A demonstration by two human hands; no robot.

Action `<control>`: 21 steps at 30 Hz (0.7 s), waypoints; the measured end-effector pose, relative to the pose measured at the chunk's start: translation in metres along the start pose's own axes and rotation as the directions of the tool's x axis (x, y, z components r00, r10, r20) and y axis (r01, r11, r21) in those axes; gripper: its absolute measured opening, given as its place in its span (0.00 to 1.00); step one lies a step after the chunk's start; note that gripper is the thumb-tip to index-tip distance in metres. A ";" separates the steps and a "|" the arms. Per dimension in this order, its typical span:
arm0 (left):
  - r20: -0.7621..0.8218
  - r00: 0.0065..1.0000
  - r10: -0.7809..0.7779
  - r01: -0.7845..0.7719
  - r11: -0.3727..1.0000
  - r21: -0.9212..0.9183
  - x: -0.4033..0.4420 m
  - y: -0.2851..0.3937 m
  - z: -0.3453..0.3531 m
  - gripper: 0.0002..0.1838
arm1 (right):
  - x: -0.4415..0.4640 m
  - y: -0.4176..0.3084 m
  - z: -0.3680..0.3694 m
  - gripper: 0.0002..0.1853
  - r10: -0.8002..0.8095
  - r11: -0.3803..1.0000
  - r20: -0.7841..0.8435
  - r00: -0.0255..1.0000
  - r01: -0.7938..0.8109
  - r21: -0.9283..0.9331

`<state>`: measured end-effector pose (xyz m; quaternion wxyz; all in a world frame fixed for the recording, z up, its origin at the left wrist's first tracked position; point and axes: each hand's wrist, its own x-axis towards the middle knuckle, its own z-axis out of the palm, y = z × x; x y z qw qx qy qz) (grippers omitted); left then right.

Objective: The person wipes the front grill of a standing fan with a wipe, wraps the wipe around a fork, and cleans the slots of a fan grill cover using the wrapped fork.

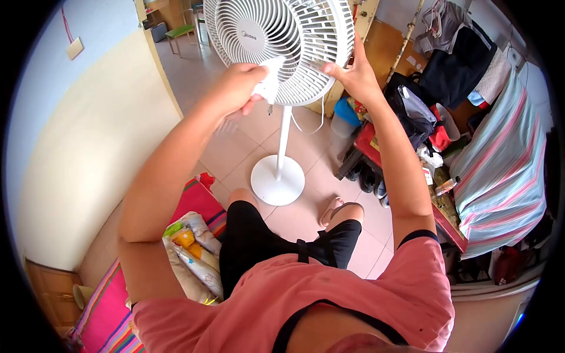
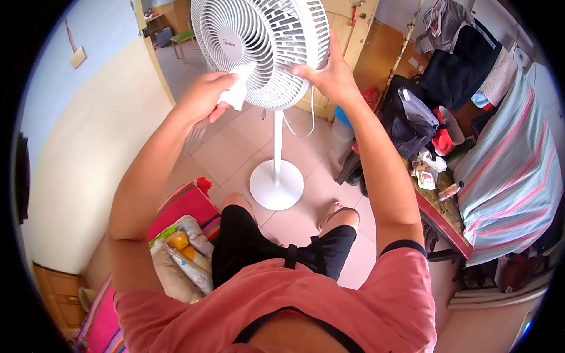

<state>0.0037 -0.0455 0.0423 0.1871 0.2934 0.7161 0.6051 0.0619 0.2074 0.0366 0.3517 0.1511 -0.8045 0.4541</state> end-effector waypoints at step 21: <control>0.213 0.974 -0.072 0.071 0.997 0.012 0.071 0.037 0.026 0.14 | 0.003 0.015 -0.008 0.56 0.034 0.999 0.020 0.999 -0.034 -0.013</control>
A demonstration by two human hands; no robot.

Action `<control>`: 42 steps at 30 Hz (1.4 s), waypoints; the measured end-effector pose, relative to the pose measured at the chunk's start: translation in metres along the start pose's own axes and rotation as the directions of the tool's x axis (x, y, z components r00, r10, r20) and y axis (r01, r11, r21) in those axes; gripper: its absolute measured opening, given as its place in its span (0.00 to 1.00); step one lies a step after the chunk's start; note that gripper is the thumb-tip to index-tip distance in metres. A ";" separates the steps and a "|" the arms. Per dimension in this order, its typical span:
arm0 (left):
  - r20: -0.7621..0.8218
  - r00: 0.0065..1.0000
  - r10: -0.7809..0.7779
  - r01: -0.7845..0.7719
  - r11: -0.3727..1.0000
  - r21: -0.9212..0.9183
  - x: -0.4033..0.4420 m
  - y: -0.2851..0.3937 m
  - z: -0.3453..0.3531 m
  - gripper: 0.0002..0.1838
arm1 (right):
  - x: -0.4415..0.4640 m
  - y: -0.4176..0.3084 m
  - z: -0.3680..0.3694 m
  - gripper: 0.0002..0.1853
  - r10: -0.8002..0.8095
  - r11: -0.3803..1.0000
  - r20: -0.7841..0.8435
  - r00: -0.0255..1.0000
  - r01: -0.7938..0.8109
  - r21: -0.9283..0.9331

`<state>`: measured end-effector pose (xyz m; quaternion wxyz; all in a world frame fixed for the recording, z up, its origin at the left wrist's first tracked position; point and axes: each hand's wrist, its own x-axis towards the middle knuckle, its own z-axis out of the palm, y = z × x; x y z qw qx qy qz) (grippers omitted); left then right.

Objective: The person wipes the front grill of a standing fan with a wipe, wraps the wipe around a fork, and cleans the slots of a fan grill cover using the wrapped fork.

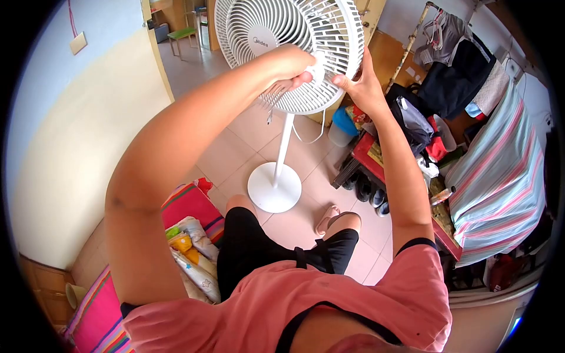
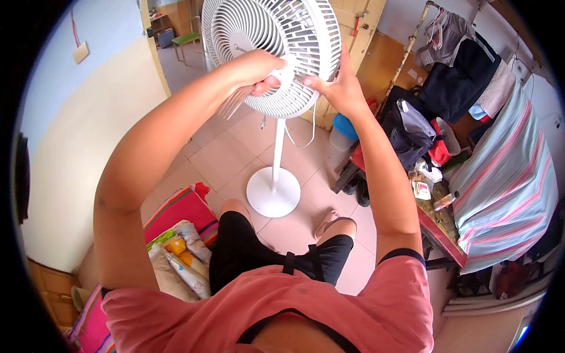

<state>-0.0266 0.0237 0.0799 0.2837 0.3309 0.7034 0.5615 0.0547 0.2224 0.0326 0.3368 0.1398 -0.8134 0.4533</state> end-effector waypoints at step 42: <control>-0.258 0.663 0.702 -0.346 0.594 0.726 -0.135 -0.174 0.096 0.19 | -0.201 -0.023 0.129 0.07 0.551 0.477 0.036 0.834 -0.350 0.806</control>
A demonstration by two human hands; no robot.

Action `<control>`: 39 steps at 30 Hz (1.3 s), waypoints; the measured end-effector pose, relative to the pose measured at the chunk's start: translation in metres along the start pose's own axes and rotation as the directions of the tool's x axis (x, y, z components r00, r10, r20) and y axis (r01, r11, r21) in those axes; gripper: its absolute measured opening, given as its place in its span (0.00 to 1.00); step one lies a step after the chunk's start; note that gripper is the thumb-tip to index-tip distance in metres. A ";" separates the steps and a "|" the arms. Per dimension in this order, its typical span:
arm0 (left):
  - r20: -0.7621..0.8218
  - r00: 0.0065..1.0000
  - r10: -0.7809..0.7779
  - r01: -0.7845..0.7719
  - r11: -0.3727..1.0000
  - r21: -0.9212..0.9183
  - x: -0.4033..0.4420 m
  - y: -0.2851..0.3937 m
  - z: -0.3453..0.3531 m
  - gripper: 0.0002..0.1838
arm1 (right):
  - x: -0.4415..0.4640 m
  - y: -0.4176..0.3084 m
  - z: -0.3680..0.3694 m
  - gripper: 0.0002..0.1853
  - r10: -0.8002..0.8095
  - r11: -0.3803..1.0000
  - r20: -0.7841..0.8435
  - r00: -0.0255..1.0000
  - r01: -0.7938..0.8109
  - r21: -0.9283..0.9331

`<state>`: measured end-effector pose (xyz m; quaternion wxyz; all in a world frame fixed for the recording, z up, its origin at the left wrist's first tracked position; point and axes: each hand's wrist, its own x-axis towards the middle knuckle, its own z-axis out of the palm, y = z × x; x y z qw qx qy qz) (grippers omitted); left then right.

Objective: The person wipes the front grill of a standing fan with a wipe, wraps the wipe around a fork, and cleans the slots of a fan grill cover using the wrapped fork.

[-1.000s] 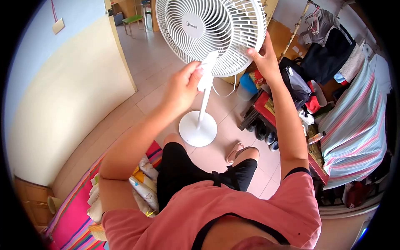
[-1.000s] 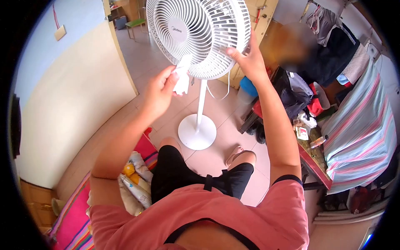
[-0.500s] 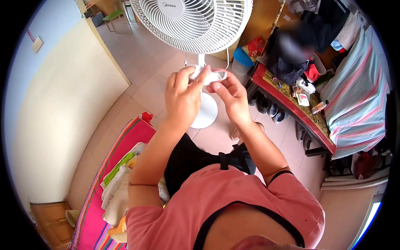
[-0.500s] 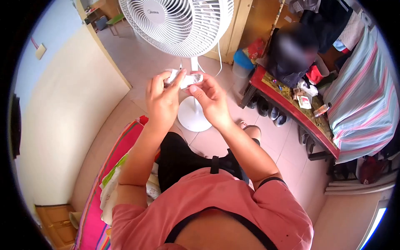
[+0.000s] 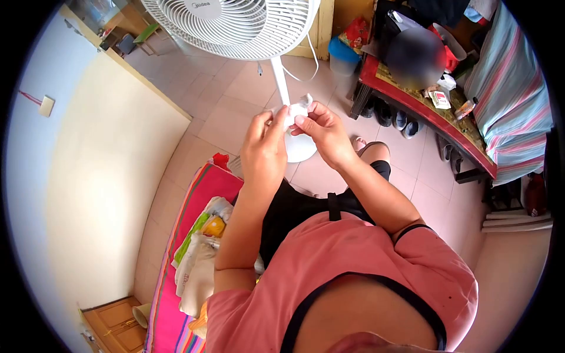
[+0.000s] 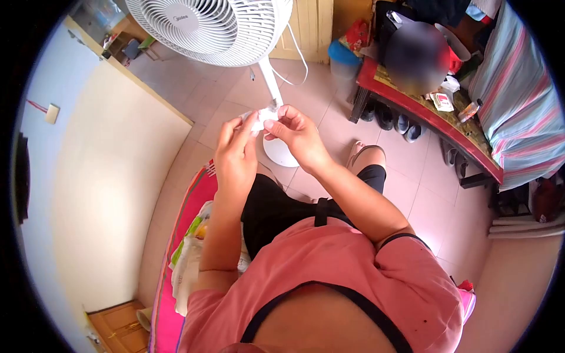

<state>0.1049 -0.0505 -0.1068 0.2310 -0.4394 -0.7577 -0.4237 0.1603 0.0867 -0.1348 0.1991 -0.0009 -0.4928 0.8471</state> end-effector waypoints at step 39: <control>0.387 0.808 -0.444 0.589 0.624 -0.514 -0.026 0.001 0.009 0.14 | 0.007 -0.041 0.002 0.09 -0.423 0.393 0.392 0.817 0.555 -0.734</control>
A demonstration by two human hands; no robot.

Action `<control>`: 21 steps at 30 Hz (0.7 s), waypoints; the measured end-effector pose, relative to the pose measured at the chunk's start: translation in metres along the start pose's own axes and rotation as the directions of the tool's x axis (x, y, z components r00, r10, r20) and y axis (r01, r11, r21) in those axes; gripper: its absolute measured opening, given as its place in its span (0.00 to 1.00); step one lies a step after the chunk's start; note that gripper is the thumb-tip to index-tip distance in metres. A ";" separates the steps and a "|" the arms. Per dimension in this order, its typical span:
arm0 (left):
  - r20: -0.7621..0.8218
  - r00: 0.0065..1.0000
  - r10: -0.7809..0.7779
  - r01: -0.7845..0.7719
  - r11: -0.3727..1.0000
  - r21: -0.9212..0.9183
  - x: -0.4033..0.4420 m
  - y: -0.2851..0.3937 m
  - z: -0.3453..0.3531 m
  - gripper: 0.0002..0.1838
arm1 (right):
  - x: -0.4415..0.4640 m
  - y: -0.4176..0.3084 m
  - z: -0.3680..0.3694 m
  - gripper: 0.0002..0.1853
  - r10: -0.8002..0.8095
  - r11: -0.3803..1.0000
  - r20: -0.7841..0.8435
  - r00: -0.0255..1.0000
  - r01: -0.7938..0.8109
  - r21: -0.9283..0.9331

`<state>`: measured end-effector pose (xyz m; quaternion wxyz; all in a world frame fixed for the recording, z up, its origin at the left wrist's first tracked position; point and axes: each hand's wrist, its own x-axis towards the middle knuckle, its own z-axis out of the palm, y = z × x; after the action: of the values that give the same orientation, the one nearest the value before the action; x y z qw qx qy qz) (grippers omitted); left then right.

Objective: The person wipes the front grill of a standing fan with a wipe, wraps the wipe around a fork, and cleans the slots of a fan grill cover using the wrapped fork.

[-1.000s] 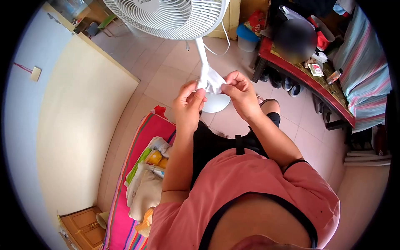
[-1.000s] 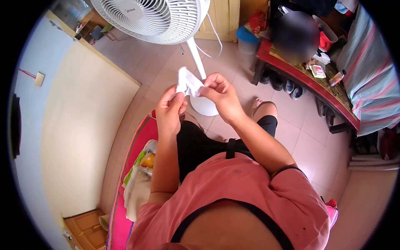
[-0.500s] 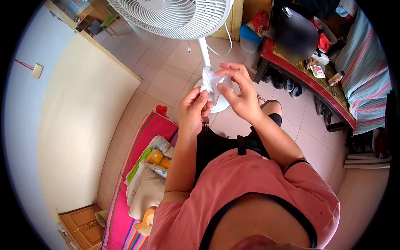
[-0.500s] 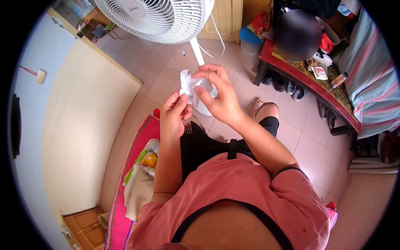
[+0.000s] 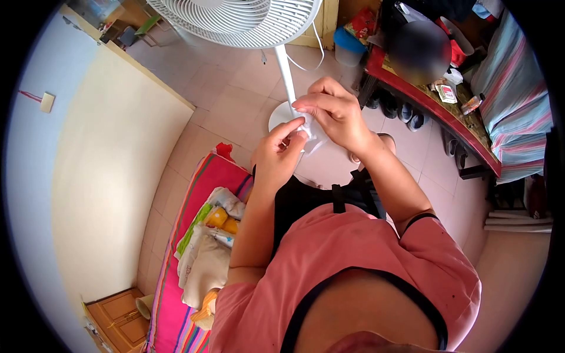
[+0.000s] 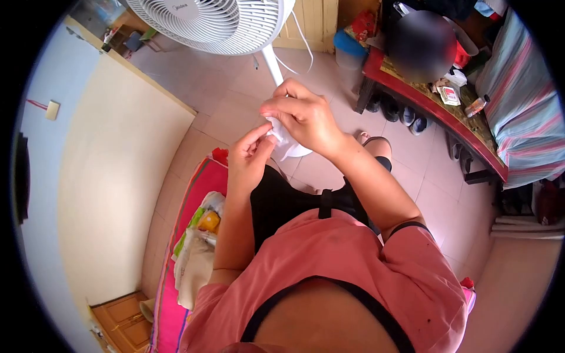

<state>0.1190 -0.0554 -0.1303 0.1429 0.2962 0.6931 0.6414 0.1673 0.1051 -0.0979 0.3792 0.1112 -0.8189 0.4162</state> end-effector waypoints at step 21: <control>-0.030 0.975 -0.219 0.177 0.856 -0.486 0.008 0.000 0.004 0.09 | -0.037 0.005 0.009 0.07 0.589 0.563 0.081 0.804 -0.481 0.672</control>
<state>0.1151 -0.0478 -0.1294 0.2477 0.1512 0.5443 0.7871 0.1848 0.0964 -0.1306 0.2307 -0.0478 -0.5781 0.7812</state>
